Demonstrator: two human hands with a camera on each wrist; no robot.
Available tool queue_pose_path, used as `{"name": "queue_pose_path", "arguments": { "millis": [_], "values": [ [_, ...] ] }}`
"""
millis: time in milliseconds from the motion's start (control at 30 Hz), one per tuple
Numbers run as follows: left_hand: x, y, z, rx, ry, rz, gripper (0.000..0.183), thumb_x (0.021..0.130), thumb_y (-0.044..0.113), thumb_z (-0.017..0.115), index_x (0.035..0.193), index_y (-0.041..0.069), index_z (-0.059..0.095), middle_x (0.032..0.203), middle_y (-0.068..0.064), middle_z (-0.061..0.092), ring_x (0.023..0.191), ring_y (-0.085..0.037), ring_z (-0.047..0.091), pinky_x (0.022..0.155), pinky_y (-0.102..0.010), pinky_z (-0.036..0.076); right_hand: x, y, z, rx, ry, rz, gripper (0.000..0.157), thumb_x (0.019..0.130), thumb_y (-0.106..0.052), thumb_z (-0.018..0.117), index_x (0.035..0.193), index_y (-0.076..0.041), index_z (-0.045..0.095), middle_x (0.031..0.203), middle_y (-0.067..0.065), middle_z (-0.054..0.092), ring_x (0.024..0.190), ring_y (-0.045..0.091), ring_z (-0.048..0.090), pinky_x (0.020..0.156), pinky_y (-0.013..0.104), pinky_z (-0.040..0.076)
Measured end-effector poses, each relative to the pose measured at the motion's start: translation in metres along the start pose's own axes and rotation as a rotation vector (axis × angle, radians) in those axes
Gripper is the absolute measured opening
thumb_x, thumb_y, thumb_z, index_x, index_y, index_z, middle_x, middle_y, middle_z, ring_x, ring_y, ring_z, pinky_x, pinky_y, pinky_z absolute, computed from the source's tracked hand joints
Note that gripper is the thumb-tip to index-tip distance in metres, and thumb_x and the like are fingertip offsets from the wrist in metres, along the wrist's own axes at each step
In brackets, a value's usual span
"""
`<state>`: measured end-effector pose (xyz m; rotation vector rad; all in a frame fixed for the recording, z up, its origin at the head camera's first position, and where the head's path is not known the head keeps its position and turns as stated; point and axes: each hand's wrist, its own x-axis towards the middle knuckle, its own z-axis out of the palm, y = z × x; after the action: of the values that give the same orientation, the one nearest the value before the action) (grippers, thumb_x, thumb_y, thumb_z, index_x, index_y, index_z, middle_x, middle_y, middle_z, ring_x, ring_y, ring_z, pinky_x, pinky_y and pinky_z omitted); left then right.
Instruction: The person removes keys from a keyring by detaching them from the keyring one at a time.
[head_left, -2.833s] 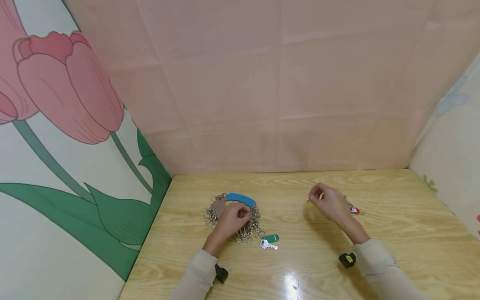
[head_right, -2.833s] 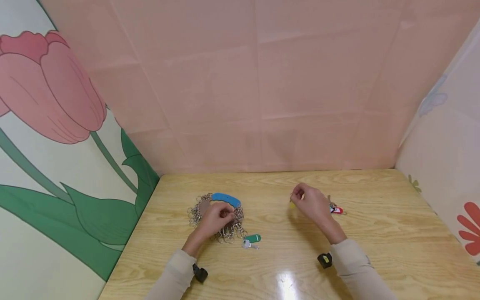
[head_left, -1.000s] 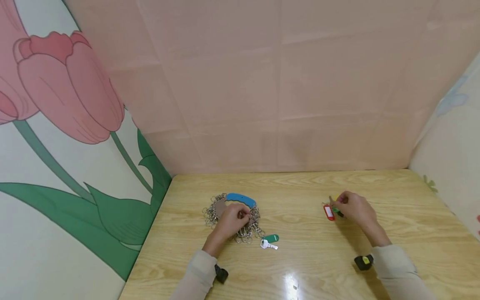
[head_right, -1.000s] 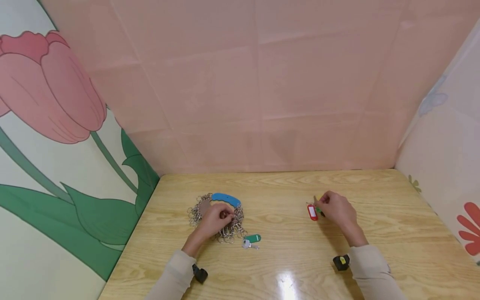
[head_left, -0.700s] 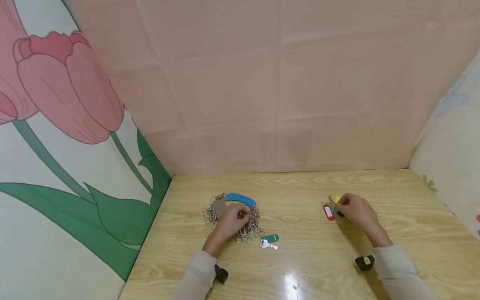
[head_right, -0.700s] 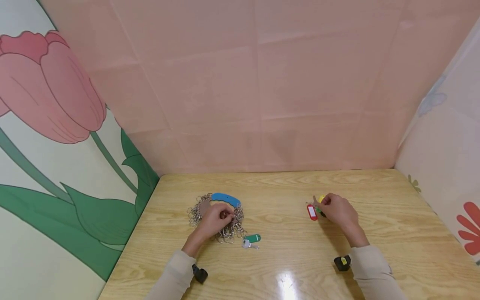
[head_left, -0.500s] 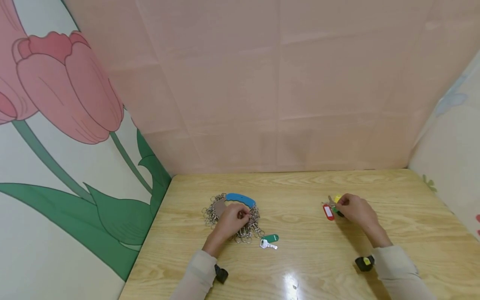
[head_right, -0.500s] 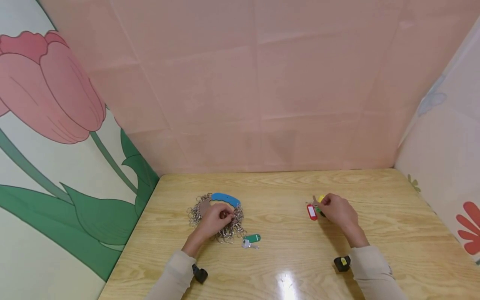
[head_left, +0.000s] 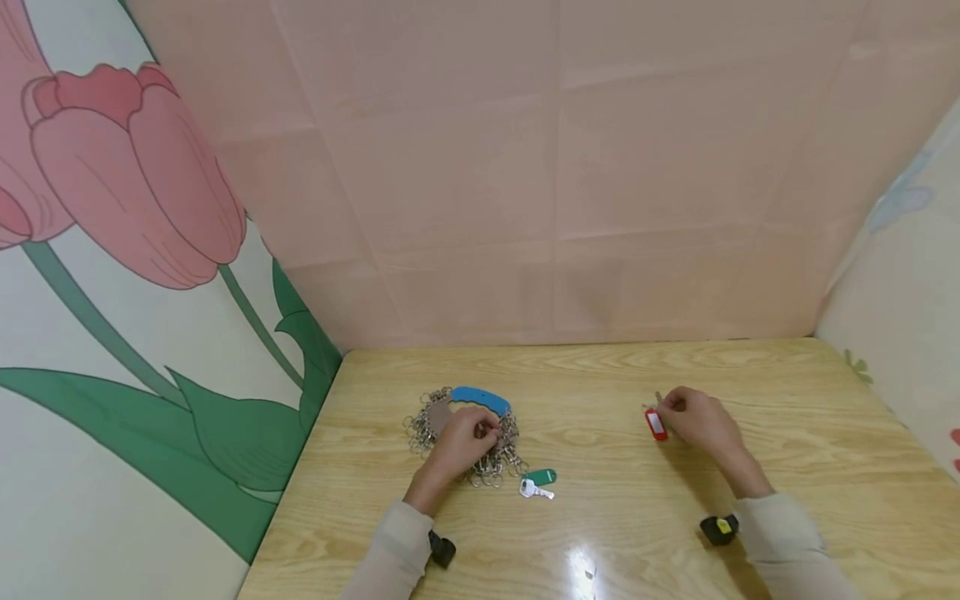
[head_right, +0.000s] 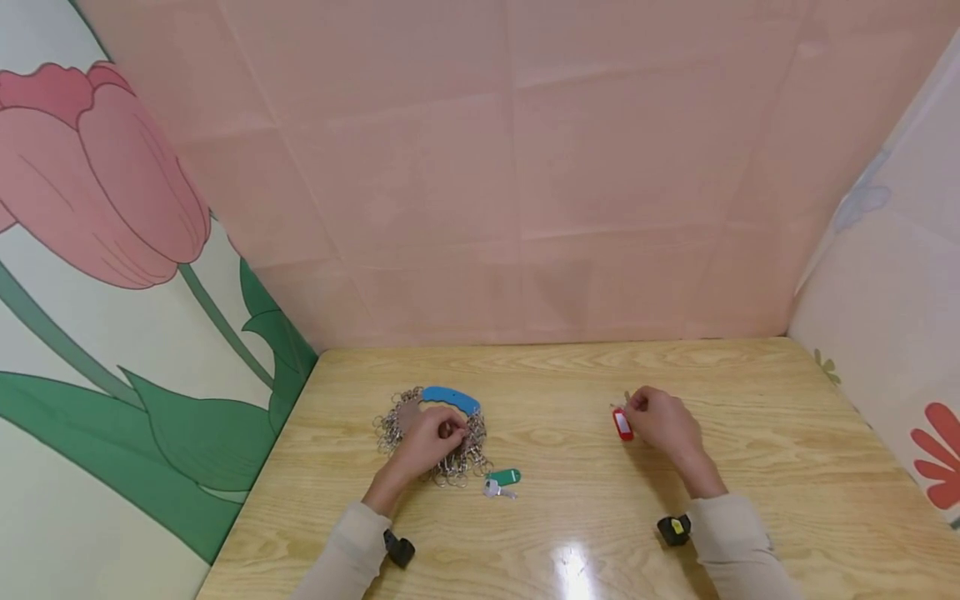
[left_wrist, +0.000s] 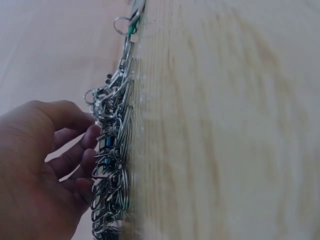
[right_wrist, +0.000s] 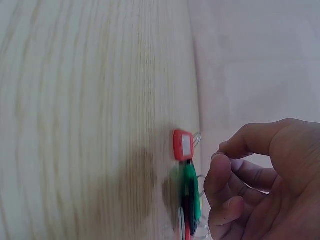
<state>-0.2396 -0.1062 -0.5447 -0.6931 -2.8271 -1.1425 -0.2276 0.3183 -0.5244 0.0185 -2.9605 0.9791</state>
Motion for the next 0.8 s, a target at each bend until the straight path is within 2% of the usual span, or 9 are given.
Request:
{"name": "queue_pose_path", "arguments": {
  "millis": [333, 400, 433, 467, 533, 567, 700, 767, 800],
  "values": [
    [-0.002, 0.007, -0.001, 0.012, 0.007, 0.02, 0.01, 0.102, 0.012, 0.071, 0.108, 0.012, 0.079, 0.101, 0.0, 0.073, 0.08, -0.005, 0.06, 0.072, -0.023, 0.052, -0.003, -0.016, 0.009, 0.006, -0.001, -0.013, 0.025, 0.103, -0.022, 0.065, 0.11, 0.001, 0.07, 0.093, 0.013, 0.075, 0.07, 0.016, 0.061, 0.06, 0.034, 0.047],
    [-0.002, 0.008, -0.001, 0.013, 0.009, 0.029, 0.01, 0.102, 0.011, 0.071, 0.108, 0.012, 0.079, 0.101, 0.001, 0.073, 0.079, -0.004, 0.059, 0.072, -0.023, 0.052, -0.004, -0.02, 0.012, 0.021, 0.0, -0.029, 0.023, 0.103, -0.02, 0.064, 0.108, 0.001, 0.07, 0.087, 0.012, 0.075, 0.066, 0.016, 0.062, 0.079, 0.045, 0.058],
    [-0.002, 0.009, -0.001, 0.012, 0.01, 0.035, 0.01, 0.102, 0.011, 0.071, 0.108, 0.011, 0.079, 0.101, 0.001, 0.073, 0.079, -0.004, 0.058, 0.072, -0.023, 0.052, -0.005, -0.022, 0.014, 0.026, 0.009, -0.037, 0.021, 0.103, -0.019, 0.064, 0.107, 0.001, 0.07, 0.084, 0.01, 0.075, 0.064, 0.015, 0.062, 0.088, 0.05, 0.056],
    [-0.003, 0.01, -0.001, 0.014, 0.011, 0.041, 0.01, 0.102, 0.011, 0.071, 0.107, 0.011, 0.079, 0.1, 0.001, 0.073, 0.079, -0.004, 0.058, 0.071, -0.022, 0.052, -0.006, -0.024, 0.015, 0.029, 0.02, -0.047, 0.019, 0.102, -0.018, 0.064, 0.105, 0.0, 0.071, 0.081, 0.008, 0.074, 0.063, 0.013, 0.062, 0.102, 0.056, 0.052],
    [-0.003, 0.011, -0.001, 0.012, 0.01, 0.056, 0.009, 0.102, 0.011, 0.071, 0.107, 0.011, 0.079, 0.1, 0.002, 0.073, 0.079, -0.004, 0.057, 0.071, -0.022, 0.052, -0.007, -0.027, 0.018, 0.045, 0.044, -0.074, 0.016, 0.101, -0.015, 0.065, 0.102, 0.0, 0.071, 0.079, 0.008, 0.075, 0.059, 0.013, 0.063, 0.122, 0.068, 0.03],
    [-0.003, 0.012, -0.001, 0.013, 0.009, 0.062, 0.01, 0.102, 0.011, 0.071, 0.107, 0.011, 0.079, 0.1, 0.002, 0.073, 0.079, -0.004, 0.057, 0.071, -0.022, 0.051, -0.007, -0.028, 0.02, 0.051, 0.056, -0.088, 0.015, 0.1, -0.013, 0.065, 0.101, 0.0, 0.071, 0.078, 0.008, 0.075, 0.057, 0.013, 0.063, 0.125, 0.071, 0.018],
    [-0.004, 0.013, -0.001, 0.005, 0.003, 0.081, 0.01, 0.102, 0.011, 0.071, 0.107, 0.01, 0.08, 0.1, 0.001, 0.073, 0.081, -0.004, 0.058, 0.072, -0.021, 0.052, -0.01, -0.036, 0.024, 0.052, 0.085, -0.128, 0.011, 0.098, -0.011, 0.066, 0.096, -0.001, 0.072, 0.082, 0.009, 0.075, 0.054, 0.012, 0.063, 0.125, 0.076, 0.007],
    [-0.004, 0.014, 0.0, 0.005, 0.003, 0.089, 0.011, 0.102, 0.01, 0.071, 0.108, 0.01, 0.08, 0.1, 0.001, 0.073, 0.082, -0.004, 0.059, 0.073, -0.021, 0.053, -0.011, -0.04, 0.026, 0.037, 0.081, -0.124, 0.012, 0.098, -0.013, 0.066, 0.096, -0.002, 0.072, 0.084, 0.009, 0.075, 0.057, 0.011, 0.062, 0.122, 0.068, 0.031],
    [-0.005, 0.014, 0.0, 0.006, 0.002, 0.093, 0.011, 0.102, 0.01, 0.071, 0.108, 0.01, 0.08, 0.099, 0.002, 0.073, 0.082, -0.004, 0.059, 0.073, -0.021, 0.052, -0.012, -0.042, 0.027, 0.038, 0.072, -0.115, 0.012, 0.098, -0.013, 0.065, 0.097, -0.003, 0.072, 0.085, 0.009, 0.075, 0.058, 0.011, 0.062, 0.113, 0.062, 0.044]
  ]
}}
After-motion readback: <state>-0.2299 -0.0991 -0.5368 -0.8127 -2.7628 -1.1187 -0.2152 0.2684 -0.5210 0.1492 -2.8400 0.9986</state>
